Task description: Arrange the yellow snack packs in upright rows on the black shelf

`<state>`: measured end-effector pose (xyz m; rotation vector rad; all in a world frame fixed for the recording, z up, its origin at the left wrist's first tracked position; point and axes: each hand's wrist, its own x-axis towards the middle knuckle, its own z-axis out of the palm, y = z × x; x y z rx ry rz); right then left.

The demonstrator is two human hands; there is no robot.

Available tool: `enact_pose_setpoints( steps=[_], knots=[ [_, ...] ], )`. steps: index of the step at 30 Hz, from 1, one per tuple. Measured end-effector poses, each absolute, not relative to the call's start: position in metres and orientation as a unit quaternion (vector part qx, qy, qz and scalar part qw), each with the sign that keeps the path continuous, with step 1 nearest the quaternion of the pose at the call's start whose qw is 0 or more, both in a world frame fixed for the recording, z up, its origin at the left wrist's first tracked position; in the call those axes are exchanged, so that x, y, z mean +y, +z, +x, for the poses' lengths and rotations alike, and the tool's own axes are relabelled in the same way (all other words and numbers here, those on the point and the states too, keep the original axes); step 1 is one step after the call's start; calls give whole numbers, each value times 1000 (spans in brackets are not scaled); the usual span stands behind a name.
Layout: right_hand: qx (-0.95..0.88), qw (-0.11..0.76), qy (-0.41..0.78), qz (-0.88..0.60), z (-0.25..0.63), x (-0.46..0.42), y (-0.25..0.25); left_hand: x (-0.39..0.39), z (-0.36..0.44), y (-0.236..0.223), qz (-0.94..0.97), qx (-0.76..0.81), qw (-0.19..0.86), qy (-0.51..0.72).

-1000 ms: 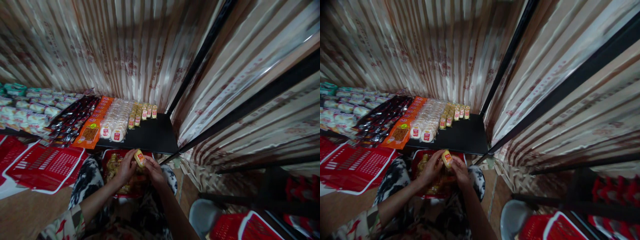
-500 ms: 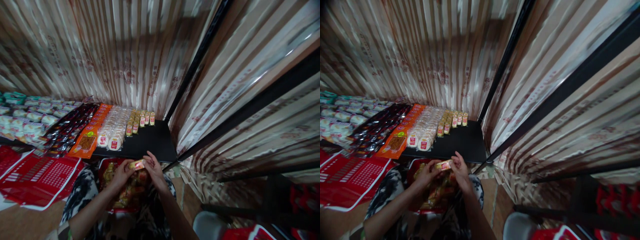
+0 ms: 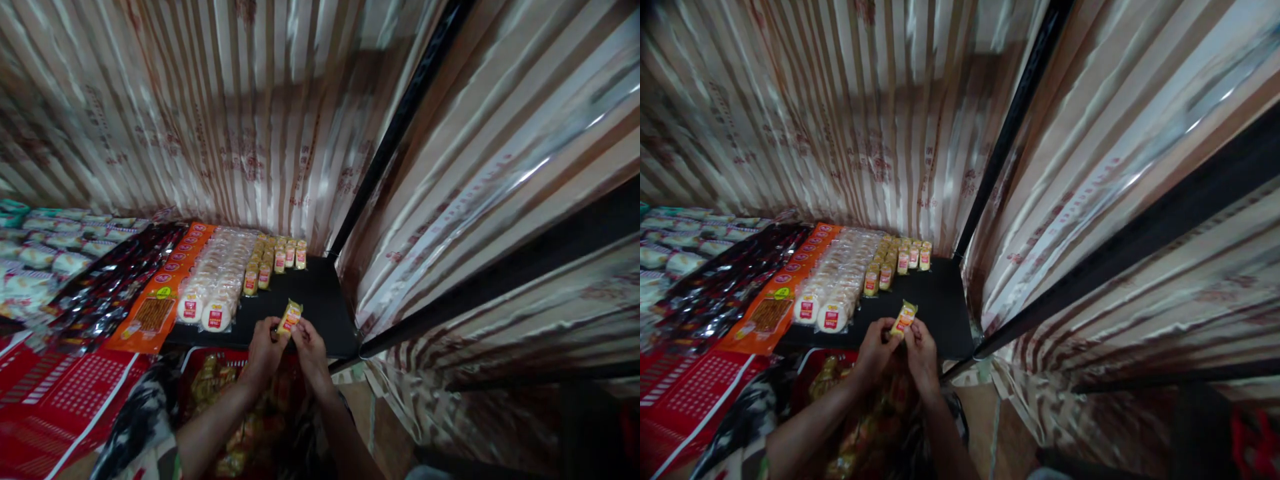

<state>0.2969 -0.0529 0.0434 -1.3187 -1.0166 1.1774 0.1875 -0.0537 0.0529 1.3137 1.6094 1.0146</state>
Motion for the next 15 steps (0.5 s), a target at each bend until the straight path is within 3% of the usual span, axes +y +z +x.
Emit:
enact_pose_setpoints(
  steps=[4,15],
  knots=[
    [-433,532,409,-602,316,-5,31,-27,201,55,595,636,316,376],
    [-543,444,211,-681,330,106,25,57,227,48,631,597,364,335]
  ],
)
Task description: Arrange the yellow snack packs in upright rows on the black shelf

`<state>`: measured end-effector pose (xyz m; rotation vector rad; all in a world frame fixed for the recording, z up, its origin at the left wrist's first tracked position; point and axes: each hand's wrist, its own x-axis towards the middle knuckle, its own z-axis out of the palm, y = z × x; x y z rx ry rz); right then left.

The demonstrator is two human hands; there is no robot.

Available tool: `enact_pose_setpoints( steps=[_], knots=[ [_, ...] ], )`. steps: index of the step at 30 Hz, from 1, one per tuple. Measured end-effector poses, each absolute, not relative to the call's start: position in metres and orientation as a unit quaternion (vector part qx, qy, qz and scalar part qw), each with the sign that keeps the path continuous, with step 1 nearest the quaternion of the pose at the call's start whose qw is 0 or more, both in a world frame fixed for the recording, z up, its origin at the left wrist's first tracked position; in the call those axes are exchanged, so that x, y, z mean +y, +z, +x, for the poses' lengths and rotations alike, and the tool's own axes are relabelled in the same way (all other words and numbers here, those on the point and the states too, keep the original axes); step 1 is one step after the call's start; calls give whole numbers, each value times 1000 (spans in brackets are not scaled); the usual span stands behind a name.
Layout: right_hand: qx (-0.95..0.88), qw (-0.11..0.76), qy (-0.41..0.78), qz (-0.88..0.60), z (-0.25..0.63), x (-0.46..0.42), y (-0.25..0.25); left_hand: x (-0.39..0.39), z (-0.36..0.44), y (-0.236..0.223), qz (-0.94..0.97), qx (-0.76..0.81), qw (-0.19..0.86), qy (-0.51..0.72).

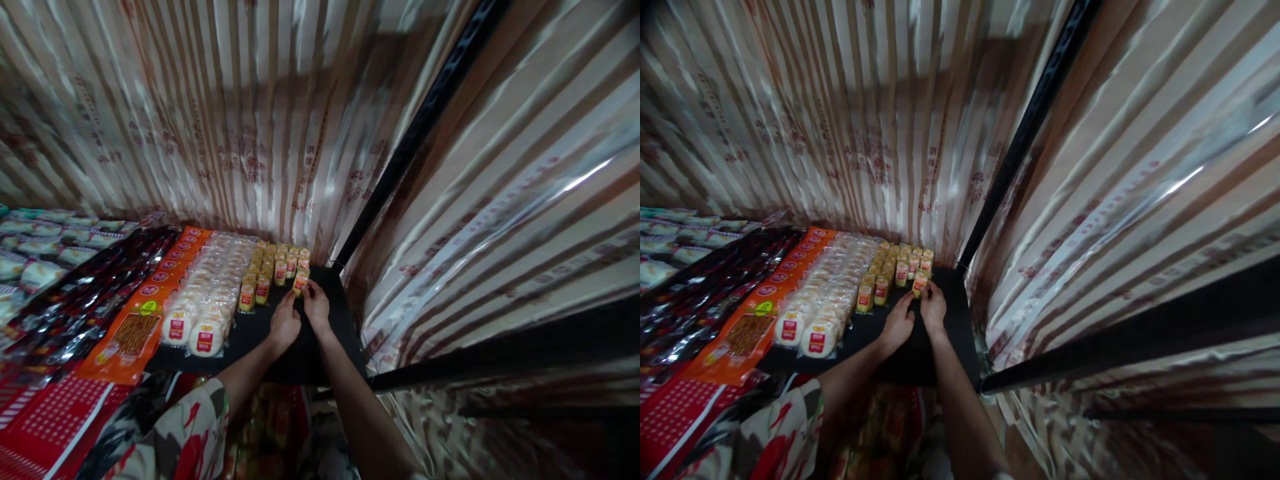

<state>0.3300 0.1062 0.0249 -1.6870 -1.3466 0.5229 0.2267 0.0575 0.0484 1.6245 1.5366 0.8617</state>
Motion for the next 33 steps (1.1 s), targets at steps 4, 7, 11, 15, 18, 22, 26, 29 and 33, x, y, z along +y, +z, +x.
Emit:
enact_pose_setpoints(
  steps=[4,7,11,15,18,22,26,29,33],
  knots=[
    [-570,439,179,-671,325,128,25,76,226,49,628,588,367,354],
    [-579,433,169,-670,322,138,24,85,227,50,628,587,370,352],
    [-572,426,175,-679,319,144,21,94,227,47,617,600,378,342],
    [-573,428,180,-675,317,144,18,99,224,39,616,594,376,356],
    [-570,451,166,-666,315,143,15,101,222,33,616,592,378,356],
    [-577,479,130,-649,312,139,11,101,221,31,619,591,378,352],
    [-579,491,123,-639,311,133,5,102,221,30,626,590,372,349],
    [-593,483,131,-631,311,130,0,103,220,29,630,585,368,355],
    [-611,476,136,-618,311,129,-1,104,220,29,627,586,367,359]
  ],
)
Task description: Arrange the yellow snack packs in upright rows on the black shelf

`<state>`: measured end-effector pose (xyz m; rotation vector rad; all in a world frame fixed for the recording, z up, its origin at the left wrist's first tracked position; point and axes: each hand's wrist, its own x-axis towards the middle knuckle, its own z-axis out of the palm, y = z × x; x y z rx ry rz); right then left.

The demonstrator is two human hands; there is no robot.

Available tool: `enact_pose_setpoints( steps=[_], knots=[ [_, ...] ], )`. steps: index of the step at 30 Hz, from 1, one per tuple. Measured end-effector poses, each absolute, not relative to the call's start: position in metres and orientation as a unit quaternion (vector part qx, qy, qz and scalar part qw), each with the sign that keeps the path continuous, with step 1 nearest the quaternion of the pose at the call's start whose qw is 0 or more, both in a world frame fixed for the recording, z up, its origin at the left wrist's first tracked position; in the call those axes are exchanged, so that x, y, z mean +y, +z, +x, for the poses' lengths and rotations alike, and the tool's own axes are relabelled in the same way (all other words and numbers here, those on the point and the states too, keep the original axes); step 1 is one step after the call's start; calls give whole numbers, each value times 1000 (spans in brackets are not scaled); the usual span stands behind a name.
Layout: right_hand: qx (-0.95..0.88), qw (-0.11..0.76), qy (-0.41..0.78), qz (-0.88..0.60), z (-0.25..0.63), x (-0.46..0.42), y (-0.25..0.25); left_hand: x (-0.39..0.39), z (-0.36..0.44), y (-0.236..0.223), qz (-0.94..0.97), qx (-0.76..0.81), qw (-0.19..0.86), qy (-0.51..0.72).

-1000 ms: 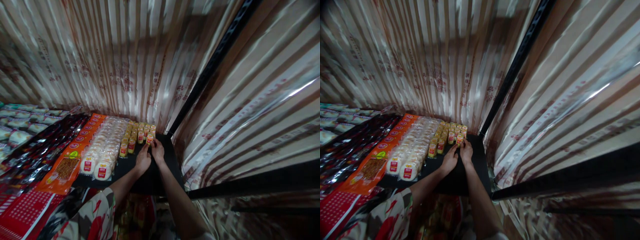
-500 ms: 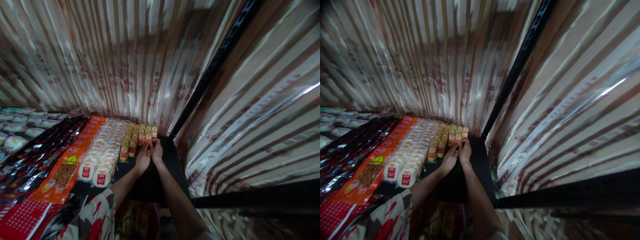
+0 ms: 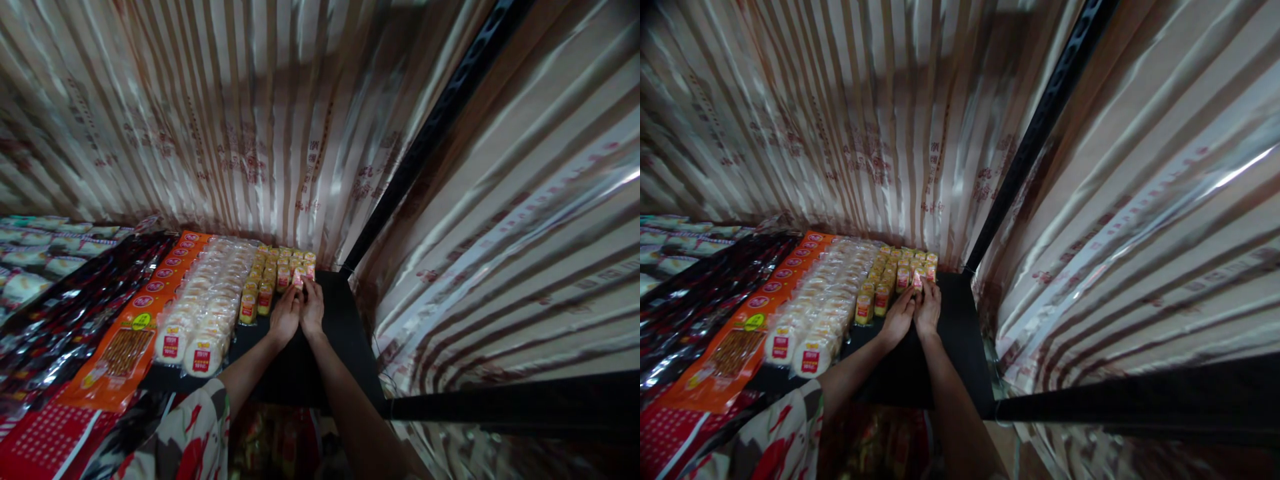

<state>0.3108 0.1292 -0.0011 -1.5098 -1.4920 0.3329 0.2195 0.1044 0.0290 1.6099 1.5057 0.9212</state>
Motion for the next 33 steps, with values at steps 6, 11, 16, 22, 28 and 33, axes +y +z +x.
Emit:
enact_pose_setpoints(
  steps=[6,11,16,22,28,33],
  knots=[
    [-635,489,137,-582,310,129,-2,104,220,26,633,594,349,353],
    [-634,486,133,-586,310,129,-8,104,221,19,635,602,329,354],
    [-650,483,113,-576,310,127,-8,102,221,17,639,609,309,353],
    [-659,473,124,-571,311,125,-4,99,223,16,644,609,309,346],
    [-660,478,102,-570,312,124,-3,95,221,23,633,602,326,360],
    [-662,482,91,-566,309,116,5,82,217,34,613,612,334,372]
  ],
)
